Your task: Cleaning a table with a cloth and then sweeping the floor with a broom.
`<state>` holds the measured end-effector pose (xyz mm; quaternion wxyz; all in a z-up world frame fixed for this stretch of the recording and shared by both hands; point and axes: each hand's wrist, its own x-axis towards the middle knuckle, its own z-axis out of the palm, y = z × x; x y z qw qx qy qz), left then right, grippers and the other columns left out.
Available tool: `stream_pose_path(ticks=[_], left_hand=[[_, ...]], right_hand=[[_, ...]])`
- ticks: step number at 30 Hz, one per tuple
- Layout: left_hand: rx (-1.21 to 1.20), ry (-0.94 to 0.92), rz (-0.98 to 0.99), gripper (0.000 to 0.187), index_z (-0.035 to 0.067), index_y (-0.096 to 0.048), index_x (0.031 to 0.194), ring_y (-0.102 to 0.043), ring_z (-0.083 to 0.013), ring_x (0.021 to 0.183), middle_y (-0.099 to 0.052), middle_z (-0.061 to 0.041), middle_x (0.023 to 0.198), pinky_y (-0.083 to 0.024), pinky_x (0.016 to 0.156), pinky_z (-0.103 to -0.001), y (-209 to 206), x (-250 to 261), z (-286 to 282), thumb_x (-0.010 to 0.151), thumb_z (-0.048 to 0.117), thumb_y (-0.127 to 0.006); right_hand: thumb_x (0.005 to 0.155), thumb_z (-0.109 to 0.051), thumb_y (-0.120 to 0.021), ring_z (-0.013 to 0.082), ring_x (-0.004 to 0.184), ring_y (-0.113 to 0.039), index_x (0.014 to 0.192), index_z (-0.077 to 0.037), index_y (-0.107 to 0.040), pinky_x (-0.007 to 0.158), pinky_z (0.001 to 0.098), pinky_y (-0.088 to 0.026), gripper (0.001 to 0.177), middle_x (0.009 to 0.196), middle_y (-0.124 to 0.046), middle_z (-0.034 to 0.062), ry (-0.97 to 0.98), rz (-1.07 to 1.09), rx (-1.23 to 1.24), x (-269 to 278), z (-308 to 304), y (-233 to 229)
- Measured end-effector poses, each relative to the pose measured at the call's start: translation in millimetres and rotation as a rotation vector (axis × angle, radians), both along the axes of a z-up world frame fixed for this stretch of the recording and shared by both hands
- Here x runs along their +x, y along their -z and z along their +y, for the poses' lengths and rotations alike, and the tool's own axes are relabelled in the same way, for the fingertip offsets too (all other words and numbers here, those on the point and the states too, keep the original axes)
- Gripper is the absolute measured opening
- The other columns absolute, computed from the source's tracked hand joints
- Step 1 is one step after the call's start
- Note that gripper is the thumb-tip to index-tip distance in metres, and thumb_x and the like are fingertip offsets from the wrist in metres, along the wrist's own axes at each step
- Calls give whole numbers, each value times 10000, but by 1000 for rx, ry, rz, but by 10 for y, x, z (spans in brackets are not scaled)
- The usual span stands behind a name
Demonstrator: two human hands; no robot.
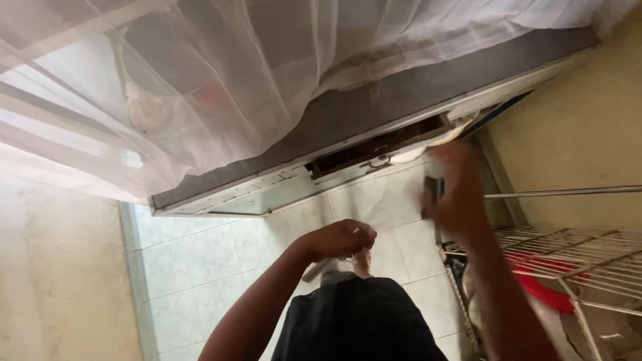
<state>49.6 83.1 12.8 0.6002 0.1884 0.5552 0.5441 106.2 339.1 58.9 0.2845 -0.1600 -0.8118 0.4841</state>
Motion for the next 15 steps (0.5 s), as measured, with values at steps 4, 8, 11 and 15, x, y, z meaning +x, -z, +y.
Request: stream_pose_path(ticks=[4,8,11,15], left_hand=[[-10,128,53,265,69,-681,924,-502,-80,630,-579,-17,699,-408,563,-218,-524,-91,-46,989,294,-558],[-109,-157,164,332,91,-704,977,-577,-122,681,-640,-78,783,-482,617,-274,-696,-113,47,1001,393,-569],[-195,-513,127,353,122,-682,1095,-606,-145,759,-693,-127,961,-497,714,-329,-62,-37,360,1057,449,-553],[-191,-931,-93,358,76,-625,1131,-658,-181,1032,-725,-141,1219,-477,907,-310,-312,84,521,1052,393,-479]], right_hand=[[769,-359,-781,436,1339,-495,1236,-189,-692,1134,602,-335,505,1400,-619,99,-769,-434,620,258,-477,-368],[1017,-435,-545,230,727,-642,930,-184,-748,728,385,-508,334,746,-687,77,-637,-778,-86,188,-276,22],[1051,-459,-533,107,439,-419,965,-138,-625,343,242,-315,345,576,-480,10,-383,-462,-752,276,-546,1231],[983,-84,-525,320,866,-784,1237,-88,-619,704,458,-611,270,979,-762,174,-655,-874,435,212,-1047,510]])
